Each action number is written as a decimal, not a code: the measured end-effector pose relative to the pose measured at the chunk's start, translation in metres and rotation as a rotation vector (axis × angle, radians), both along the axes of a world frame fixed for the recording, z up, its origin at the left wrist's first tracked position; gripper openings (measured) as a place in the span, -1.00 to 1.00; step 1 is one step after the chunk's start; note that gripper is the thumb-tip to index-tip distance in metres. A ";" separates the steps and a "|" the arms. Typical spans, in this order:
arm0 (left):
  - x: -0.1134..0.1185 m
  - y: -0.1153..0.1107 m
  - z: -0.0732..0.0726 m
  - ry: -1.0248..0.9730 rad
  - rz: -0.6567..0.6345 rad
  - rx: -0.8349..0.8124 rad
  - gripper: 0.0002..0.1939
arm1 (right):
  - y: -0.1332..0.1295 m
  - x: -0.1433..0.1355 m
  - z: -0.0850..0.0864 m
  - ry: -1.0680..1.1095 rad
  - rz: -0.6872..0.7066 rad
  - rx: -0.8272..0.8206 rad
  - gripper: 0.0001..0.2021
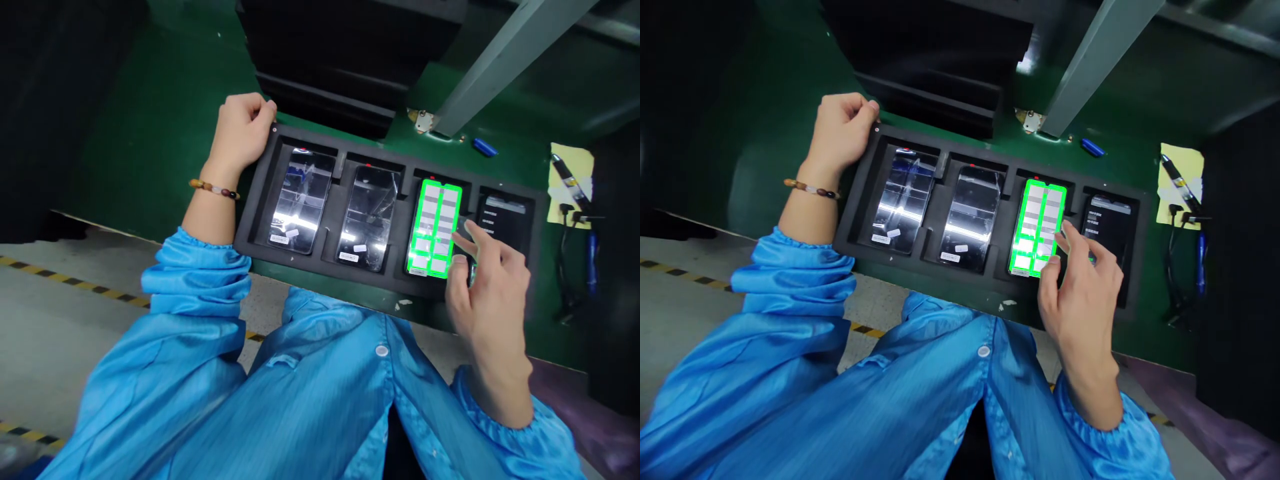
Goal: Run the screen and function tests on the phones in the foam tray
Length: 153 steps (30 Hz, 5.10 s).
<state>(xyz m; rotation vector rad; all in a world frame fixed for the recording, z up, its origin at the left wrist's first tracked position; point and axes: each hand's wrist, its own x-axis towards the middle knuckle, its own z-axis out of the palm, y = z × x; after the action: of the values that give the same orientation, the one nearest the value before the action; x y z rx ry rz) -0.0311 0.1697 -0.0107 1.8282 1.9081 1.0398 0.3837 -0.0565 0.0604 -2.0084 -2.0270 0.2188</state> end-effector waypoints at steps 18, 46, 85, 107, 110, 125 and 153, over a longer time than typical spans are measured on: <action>0.003 -0.004 0.004 -0.004 0.018 -0.032 -0.55 | 0.021 -0.008 -0.007 0.047 0.041 0.006 -0.44; 0.003 -0.005 0.004 0.019 -0.019 -0.021 -0.54 | 0.068 -0.008 -0.018 0.066 0.072 0.014 -0.39; -0.003 -0.004 0.003 0.007 -0.028 -0.032 -0.50 | 0.016 0.067 -0.029 -0.047 -0.271 0.098 -0.10; -0.001 -0.009 0.012 0.063 -0.010 -0.098 -0.59 | 0.028 0.057 -0.039 -0.104 -0.327 0.131 0.08; 0.000 -0.009 0.012 0.064 -0.014 -0.097 -0.60 | 0.029 0.058 -0.038 -0.150 -0.349 0.111 0.03; 0.003 -0.011 0.016 0.058 0.021 -0.126 -0.67 | 0.035 0.059 -0.039 -0.145 -0.386 0.040 0.01; 0.001 -0.010 0.013 0.034 0.032 -0.129 -0.67 | 0.029 0.077 -0.024 0.907 -0.475 0.095 -0.32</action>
<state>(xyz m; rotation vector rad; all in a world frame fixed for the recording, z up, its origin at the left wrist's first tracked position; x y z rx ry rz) -0.0306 0.1601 0.0024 1.7606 1.9807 0.8785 0.4608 -0.0276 0.0362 -1.7737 -0.9687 0.7425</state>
